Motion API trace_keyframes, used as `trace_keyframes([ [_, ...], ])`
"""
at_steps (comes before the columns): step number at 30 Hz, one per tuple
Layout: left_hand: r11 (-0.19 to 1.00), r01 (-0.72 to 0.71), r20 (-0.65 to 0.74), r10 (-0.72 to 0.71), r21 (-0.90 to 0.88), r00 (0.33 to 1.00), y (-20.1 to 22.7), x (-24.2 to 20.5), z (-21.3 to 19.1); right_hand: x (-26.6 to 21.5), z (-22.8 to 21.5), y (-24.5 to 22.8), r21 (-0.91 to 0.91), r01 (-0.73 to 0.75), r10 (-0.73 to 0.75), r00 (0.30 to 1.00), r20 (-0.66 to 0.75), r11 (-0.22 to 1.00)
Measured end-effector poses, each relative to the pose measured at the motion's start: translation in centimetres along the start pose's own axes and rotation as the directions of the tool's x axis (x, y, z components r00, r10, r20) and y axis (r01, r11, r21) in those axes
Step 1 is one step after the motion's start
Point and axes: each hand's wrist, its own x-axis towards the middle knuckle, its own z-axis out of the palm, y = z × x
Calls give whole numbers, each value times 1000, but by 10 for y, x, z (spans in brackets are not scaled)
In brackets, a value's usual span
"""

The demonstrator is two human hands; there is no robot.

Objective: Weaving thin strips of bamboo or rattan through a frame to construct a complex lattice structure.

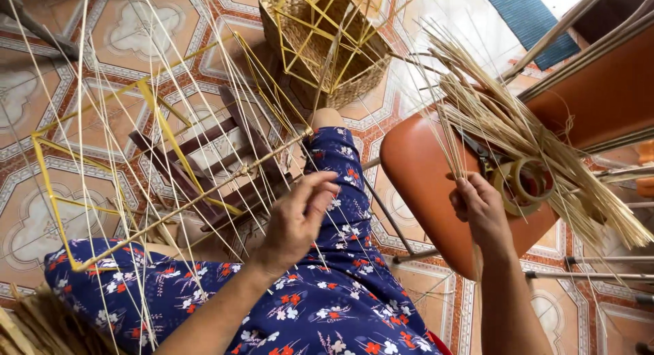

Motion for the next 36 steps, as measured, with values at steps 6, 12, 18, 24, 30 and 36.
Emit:
trace_keyframes([
  [6,984,149,365,-103,-100,925,-4,4,39,-42,46,-55,259,85,-130,978,161,962],
  [12,897,121,422,79,-425,903,17,24,56,-67,78,-68,35,233,-235,964,127,972],
  [18,691,418,364,-234,-590,901,-43,50,60,-41,135,-51,154,17,-94,855,510,988],
  [24,420,429,324,-301,-800,897,-76,67,19,-33,161,-20,121,-145,52,825,563,982],
  [30,371,305,210,-273,-877,939,-83,77,0,-20,164,4,184,-224,65,784,617,957],
  [36,429,203,170,-115,-880,979,-61,109,-8,0,184,-49,258,-146,-49,781,622,955],
])
